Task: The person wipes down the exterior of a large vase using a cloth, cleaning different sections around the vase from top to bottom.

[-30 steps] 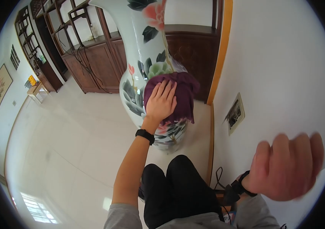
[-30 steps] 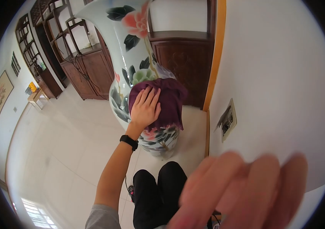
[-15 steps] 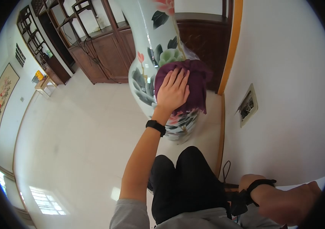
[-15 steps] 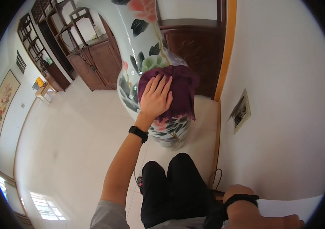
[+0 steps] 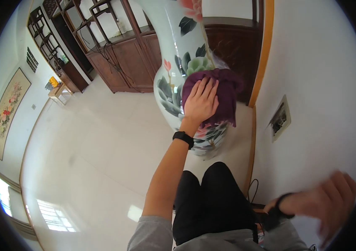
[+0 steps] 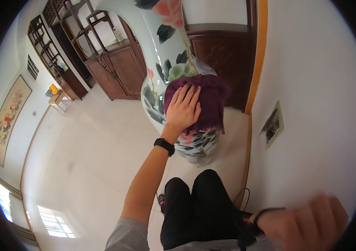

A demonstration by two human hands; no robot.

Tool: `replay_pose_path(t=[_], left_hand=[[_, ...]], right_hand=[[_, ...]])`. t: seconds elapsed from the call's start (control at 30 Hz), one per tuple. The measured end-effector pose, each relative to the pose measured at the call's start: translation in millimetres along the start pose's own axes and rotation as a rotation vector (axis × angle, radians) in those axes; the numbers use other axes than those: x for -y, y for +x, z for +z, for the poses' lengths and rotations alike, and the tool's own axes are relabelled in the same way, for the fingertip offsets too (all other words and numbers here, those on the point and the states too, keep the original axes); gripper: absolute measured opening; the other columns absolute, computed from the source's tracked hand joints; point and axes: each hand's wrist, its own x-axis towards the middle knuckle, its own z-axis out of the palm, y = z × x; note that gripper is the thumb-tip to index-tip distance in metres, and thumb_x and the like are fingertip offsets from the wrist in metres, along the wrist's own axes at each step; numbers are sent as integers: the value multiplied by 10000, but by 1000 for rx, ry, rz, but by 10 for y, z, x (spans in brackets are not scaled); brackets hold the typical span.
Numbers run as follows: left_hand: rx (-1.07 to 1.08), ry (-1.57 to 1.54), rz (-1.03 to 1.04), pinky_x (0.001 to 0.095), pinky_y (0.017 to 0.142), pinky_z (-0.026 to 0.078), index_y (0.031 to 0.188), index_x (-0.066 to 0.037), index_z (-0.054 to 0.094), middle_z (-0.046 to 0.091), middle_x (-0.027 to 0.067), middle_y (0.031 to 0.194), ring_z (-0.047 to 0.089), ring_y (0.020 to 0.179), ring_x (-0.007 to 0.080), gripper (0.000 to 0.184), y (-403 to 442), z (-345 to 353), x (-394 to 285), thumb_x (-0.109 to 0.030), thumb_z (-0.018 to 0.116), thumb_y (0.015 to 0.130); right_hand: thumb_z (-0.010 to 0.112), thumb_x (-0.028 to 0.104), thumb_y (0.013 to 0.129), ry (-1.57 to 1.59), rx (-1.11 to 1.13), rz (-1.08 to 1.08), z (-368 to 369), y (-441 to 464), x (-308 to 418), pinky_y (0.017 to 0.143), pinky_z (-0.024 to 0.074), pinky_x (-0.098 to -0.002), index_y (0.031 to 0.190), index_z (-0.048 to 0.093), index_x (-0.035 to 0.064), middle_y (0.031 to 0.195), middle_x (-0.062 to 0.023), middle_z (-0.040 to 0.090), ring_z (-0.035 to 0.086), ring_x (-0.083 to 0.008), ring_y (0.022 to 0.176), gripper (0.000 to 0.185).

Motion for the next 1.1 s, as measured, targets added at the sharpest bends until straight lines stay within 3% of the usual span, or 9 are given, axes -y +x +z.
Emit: replay_pose_path(t=[0.1,0.17,0.37,0.47,0.5,0.63,0.73,0.9,1.1], left_hand=[[30,-33,-25,446,1157,351,1383,-43,580,620,143,1327,516,1315,318,510,7,-22,-16,-227,575,907],[58,-79,-45,464,1157,340,1389,-35,568,614,152,1335,506,1314,328,527,80,-84,-57,-205,581,890],[161,-398,-83,440,878,531,1327,0,605,658,176,1129,652,998,366,492,191,-786,-306,-46,601,837],[194,-573,-94,421,726,549,1318,-5,611,664,174,1072,654,824,382,459,172,-1258,-507,15,594,860],[255,-622,-141,418,694,544,1329,6,602,664,174,1059,652,782,382,463,146,-1404,-571,24,600,867],[196,-603,-165,432,734,540,1358,12,581,650,213,1055,646,846,412,502,-10,-1734,-674,26,618,858],[215,-549,-247,440,766,540,1378,9,563,649,233,1091,642,885,432,515,-105,-1947,-583,15,621,866],[402,-558,-333,451,818,531,1437,-3,507,640,245,1097,641,920,445,536,-220,-2268,-394,-28,606,911],[440,-573,-227,438,771,547,1383,23,555,643,204,1116,650,886,400,480,-347,-2629,-202,-26,614,909]], right_hand=[[629,202,979,-759,-310,445,-702,-322,168,746,557,-353,1204,566,31,972,-116,683,682,-244,819,290],[611,53,995,-1164,-543,687,-1199,-379,11,836,544,-319,1276,518,-9,997,-138,685,685,-201,902,302],[754,118,887,-1671,-469,762,-2219,-1248,11,642,555,-321,1439,368,32,898,-109,709,708,-208,707,679],[746,119,866,-1984,-275,634,-2078,-1257,-139,613,544,-341,1329,492,59,811,-98,695,701,-242,672,531],[739,106,853,-1967,-314,575,-2035,-1240,-198,599,536,-350,1197,589,84,714,-78,655,693,-250,660,376],[711,85,853,-2056,-264,523,-1783,-1131,-298,581,528,-403,1059,662,104,722,-101,666,697,-298,680,212],[706,133,898,-2194,28,555,-1678,-1016,-305,567,510,-400,1100,677,63,713,-153,660,681,-299,662,216],[600,144,991,-1988,147,857,-1774,-1010,-330,559,502,-412,1045,692,39,595,-135,631,655,-327,561,149],[698,125,883,-2088,304,747,-1588,-984,-463,569,520,-409,1023,684,78,640,-108,656,674,-304,615,149]])
